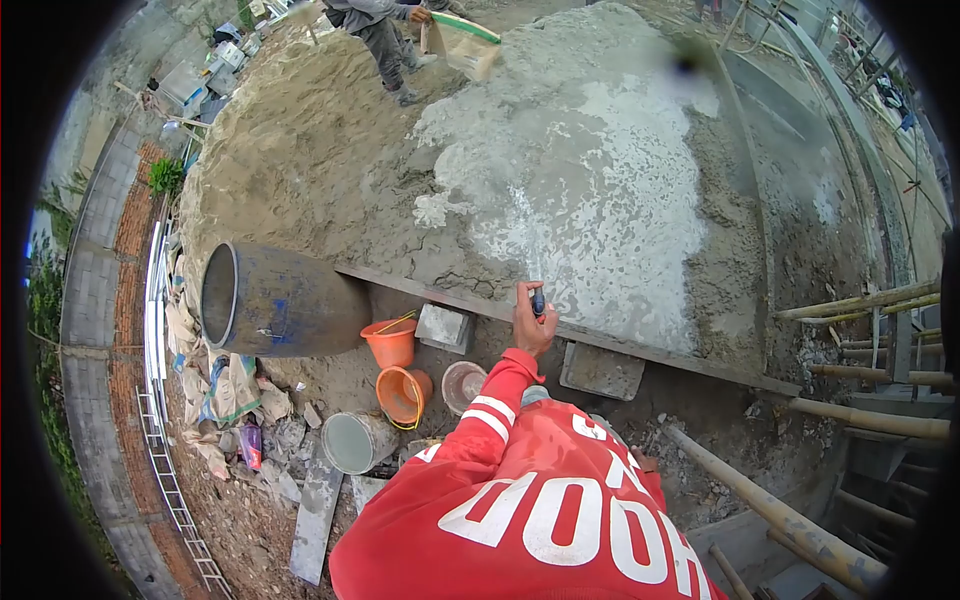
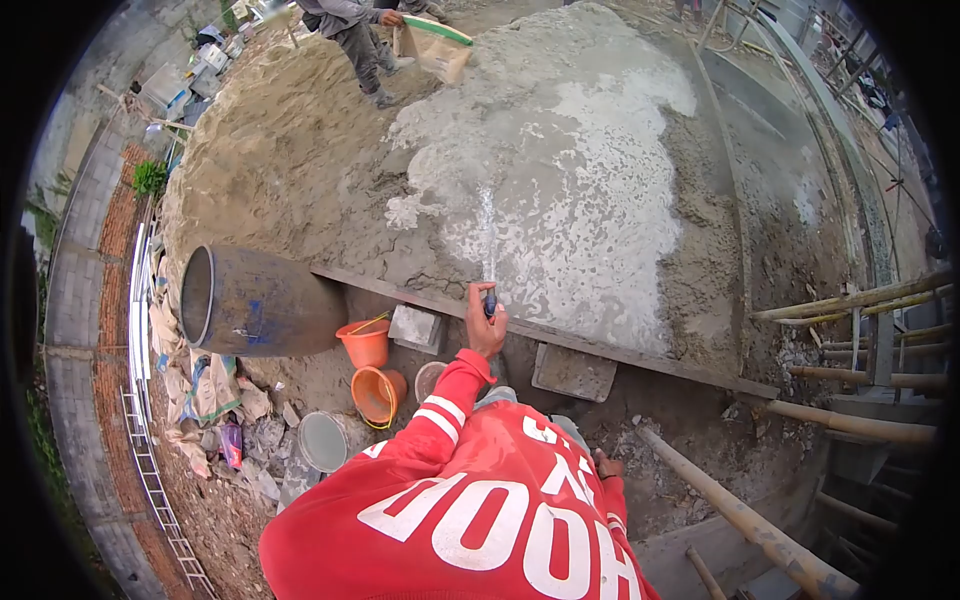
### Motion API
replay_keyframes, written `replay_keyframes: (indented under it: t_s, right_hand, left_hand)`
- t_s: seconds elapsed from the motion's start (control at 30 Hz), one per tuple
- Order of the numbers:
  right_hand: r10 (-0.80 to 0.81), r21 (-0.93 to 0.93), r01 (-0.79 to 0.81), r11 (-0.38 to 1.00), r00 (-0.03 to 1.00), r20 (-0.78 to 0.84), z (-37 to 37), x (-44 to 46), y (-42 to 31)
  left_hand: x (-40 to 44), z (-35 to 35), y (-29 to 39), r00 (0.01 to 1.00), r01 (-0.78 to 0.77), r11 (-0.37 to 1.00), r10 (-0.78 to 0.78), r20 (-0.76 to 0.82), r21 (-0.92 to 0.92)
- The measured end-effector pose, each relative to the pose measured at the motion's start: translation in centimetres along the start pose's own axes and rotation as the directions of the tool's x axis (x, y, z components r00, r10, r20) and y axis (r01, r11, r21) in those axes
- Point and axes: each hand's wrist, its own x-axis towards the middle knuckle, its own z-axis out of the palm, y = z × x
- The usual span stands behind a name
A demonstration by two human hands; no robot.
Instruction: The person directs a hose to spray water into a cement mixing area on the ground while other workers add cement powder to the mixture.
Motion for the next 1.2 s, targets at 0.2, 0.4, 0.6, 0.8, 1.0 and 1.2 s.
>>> replay_keyframes:
  t_s: [0.2, 0.4, 0.6, 0.8, 1.0, 1.2]
  right_hand:
    - [-0.090, 0.124, 0.090, 0.988, 0.996, -0.006, 0.1, -0.6, 0.3]
    - [0.047, -0.172, -0.045, 0.984, 0.999, 0.010, 2.5, 6.2, 8.7]
    - [0.026, -0.082, -0.029, 0.996, 0.999, -0.037, 5.5, 9.9, 15.1]
    - [0.113, 0.008, -0.112, 0.994, 0.993, -0.034, 3.3, 5.4, 9.8]
    - [0.077, 0.116, -0.075, 0.990, 0.997, -0.017, -0.5, -2.5, 0.5]
    - [0.007, -0.076, -0.013, 0.997, 0.996, -0.085, 6.3, 11.9, 14.3]
  left_hand:
    - [1.8, 2.3, 2.2, 0.958, -0.243, 0.969, 0.235, 0.163, 0.034]
    - [4.0, 3.9, 4.7, 0.887, -0.440, 0.893, 0.417, 0.197, 0.090]
    - [7.4, 4.5, 6.9, 0.837, -0.544, 0.831, 0.529, 0.141, 0.112]
    - [10.0, 5.0, 7.3, 0.814, -0.580, 0.806, 0.569, 0.114, 0.119]
    - [9.4, 5.5, 7.6, 0.833, -0.550, 0.832, 0.538, 0.132, 0.077]
    - [8.8, 5.9, 7.1, 0.873, -0.463, 0.885, 0.446, 0.198, 0.048]
